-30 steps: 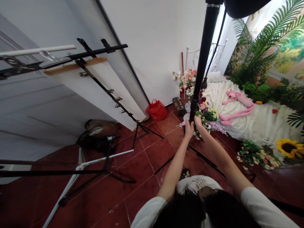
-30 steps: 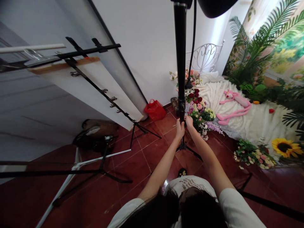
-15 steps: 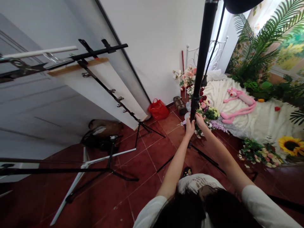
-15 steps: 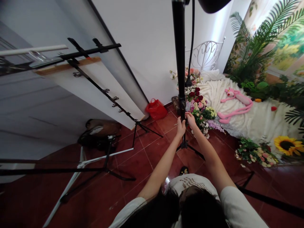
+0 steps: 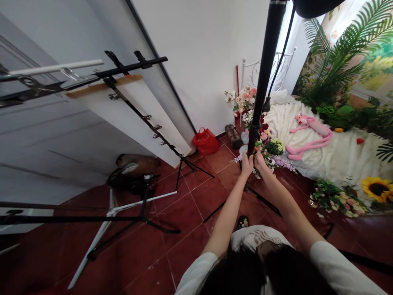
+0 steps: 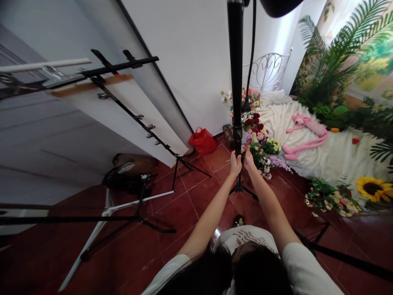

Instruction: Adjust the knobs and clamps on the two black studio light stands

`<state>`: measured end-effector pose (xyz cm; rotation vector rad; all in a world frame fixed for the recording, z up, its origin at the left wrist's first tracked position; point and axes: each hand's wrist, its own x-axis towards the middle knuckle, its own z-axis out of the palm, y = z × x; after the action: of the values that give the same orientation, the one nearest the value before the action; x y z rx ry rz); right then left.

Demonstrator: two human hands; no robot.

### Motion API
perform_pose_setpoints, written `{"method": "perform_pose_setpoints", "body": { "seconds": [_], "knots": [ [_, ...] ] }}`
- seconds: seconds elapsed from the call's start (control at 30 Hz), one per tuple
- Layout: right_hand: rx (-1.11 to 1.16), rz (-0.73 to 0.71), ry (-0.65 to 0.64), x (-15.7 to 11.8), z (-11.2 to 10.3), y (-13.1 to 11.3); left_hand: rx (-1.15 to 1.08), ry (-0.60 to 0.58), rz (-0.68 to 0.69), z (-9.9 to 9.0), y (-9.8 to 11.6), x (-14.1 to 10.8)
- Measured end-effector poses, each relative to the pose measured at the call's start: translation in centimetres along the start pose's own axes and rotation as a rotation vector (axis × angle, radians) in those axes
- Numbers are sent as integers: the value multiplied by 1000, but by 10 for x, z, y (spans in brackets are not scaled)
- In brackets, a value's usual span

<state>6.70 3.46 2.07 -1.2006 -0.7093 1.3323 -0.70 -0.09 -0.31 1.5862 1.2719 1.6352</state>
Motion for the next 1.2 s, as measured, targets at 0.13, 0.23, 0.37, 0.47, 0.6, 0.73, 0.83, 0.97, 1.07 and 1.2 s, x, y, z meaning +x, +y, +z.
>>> {"method": "perform_pose_setpoints", "body": {
  "seconds": [0.13,0.23,0.37,0.47,0.6,0.73,0.83,0.97,1.07,1.2],
  "knots": [
    [-16,-29,100,-1,9,-3,-20,-4,-2,0,-1,0],
    [-95,-28,240,-4,17,-9,-22,-3,-23,0,-1,0],
    [-138,-2,388,-9,23,-16,-13,-12,-31,-1,0,-1],
    [-118,-7,323,-17,19,-16,-5,-5,-23,-1,1,-1],
    [-56,-60,109,-37,-1,-13,6,4,-27,1,-1,0],
    [44,-29,1,-66,-35,-10,11,24,-39,2,-1,0],
    [38,-14,-50,-91,-65,-7,4,39,-38,2,1,-1],
    [42,-3,37,-124,-111,-4,-4,44,-41,2,6,-2],
    [52,-19,134,-145,-147,-8,-12,61,-50,3,8,-2],
    [42,-29,210,-170,-197,-14,-21,111,-70,4,10,-4]
  ]
}}
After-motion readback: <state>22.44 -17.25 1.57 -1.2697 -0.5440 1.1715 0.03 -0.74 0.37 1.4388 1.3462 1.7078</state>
